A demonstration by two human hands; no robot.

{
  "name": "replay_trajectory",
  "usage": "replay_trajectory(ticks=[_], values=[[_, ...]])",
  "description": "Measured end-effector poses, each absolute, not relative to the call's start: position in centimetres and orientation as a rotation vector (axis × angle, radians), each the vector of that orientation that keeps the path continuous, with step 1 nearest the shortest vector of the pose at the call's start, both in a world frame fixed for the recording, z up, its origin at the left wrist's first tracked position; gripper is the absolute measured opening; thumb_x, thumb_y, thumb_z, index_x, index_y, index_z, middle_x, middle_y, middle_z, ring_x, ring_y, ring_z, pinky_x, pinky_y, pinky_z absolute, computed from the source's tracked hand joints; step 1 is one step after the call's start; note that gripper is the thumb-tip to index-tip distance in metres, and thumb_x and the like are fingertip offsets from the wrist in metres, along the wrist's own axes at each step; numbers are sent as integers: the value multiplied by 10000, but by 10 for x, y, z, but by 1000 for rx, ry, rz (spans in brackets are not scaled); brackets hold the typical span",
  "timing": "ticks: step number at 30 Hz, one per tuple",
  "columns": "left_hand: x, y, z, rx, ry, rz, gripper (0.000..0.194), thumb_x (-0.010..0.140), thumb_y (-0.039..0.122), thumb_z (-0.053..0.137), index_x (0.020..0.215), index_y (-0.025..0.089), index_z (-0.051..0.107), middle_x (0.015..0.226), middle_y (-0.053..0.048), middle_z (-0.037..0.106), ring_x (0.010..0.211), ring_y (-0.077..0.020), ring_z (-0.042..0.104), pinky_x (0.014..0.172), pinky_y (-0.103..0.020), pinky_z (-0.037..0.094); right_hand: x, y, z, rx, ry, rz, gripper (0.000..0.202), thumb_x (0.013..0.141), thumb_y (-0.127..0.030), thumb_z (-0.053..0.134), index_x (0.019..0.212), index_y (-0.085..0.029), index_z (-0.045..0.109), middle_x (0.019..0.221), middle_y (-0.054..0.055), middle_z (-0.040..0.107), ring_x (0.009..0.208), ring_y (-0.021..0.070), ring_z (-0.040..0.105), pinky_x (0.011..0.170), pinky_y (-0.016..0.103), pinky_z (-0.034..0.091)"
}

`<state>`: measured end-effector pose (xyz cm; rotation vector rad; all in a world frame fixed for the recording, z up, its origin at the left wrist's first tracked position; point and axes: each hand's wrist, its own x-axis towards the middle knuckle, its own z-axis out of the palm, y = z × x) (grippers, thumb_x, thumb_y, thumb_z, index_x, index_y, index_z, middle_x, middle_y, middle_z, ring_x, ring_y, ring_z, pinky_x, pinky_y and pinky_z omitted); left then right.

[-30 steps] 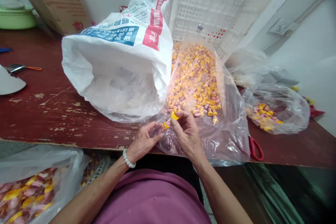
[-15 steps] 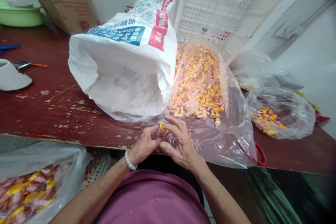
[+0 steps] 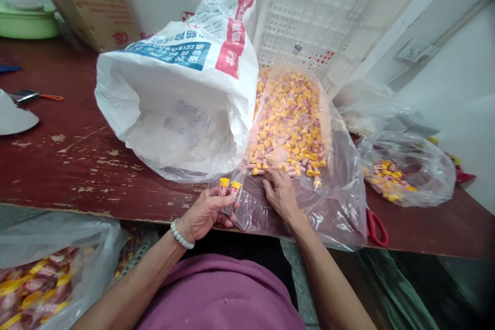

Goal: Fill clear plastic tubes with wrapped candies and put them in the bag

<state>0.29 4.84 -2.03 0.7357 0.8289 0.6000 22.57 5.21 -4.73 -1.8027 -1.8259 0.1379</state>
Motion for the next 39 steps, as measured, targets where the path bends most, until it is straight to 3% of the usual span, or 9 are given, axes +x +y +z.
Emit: replay_trajectory(ticks=[5, 10, 15, 18, 22, 27, 31, 35, 39], values=[[8, 46, -22, 840, 864, 654, 320, 684, 293, 731, 825, 126, 498, 814, -52, 607, 574, -124, 597, 485, -215, 493, 207, 69, -43, -1802, -1972, 159, 311, 835, -247, 519, 1137, -243, 592, 1052, 99, 615, 1008, 275, 491, 887, 416, 392], [8, 45, -26, 908, 882, 670, 340, 675, 330, 730, 832, 126, 507, 820, -50, 605, 572, -116, 593, 483, -205, 496, 206, 69, -41, -1739, -1964, 272, 322, 861, -157, 406, 1140, -204, 559, 1005, 108, 598, 881, 213, 554, 778, 340, 443], [12, 46, -30, 1022, 914, 649, 339, 679, 357, 710, 855, 125, 536, 769, -22, 567, 563, -116, 570, 449, -198, 479, 196, 46, -23, -1628, -1671, 483, 193, 924, -286, 357, 1058, -185, 452, 844, 35, 600, 748, 136, 583, 688, 267, 477], [17, 45, -28, 1144, 929, 627, 337, 704, 385, 683, 887, 132, 556, 699, -2, 541, 542, -115, 539, 425, -193, 459, 175, 28, -6, -1355, -1462, 707, 152, 895, -320, 444, 1003, -213, 443, 828, -3, 578, 731, 114, 575, 669, 244, 474], [19, 42, -24, 1241, 890, 624, 336, 730, 435, 642, 855, 135, 556, 655, -2, 525, 541, -129, 523, 424, -212, 463, 154, 13, 7, -1294, -1628, 513, 91, 844, -229, 524, 932, -205, 521, 895, 23, 581, 849, 142, 554, 772, 291, 456], [17, 41, -24, 1278, 909, 633, 294, 735, 399, 624, 850, 139, 548, 667, -3, 521, 547, -134, 517, 419, -225, 468, 161, 9, 12, -1253, -1716, 413, 121, 853, -252, 532, 957, -200, 565, 1198, 86, 480, 1183, 200, 431, 1001, 392, 361], [17, 40, -23, 1252, 925, 616, 229, 713, 314, 612, 853, 145, 545, 640, 11, 511, 529, -133, 518, 409, -218, 453, 166, 7, 14, -1288, -1684, 321, 163, 877, -290, 487, 991, -216, 578, 1268, 83, 431, 1214, 206, 403, 1027, 414, 339], [17, 40, -20, 1186, 875, 632, 143, 662, 228, 589, 758, 136, 539, 605, 19, 496, 451, -90, 451, 366, -182, 391, 160, 4, 10, -1322, -1990, 314, 275, 807, -342, 590, 1063, -240, 582, 1318, 77, 421, 1215, 245, 394, 1022, 455, 335], [18, 39, -15, 1075, 861, 577, 157, 642, 189, 601, 784, 138, 559, 648, -2, 542, 468, -105, 485, 364, -189, 396, 162, 6, 9, -1297, -1966, 419, 347, 785, -390, 611, 1082, -219, 561, 1393, 98, 315, 1292, 252, 319, 1047, 435, 332]])
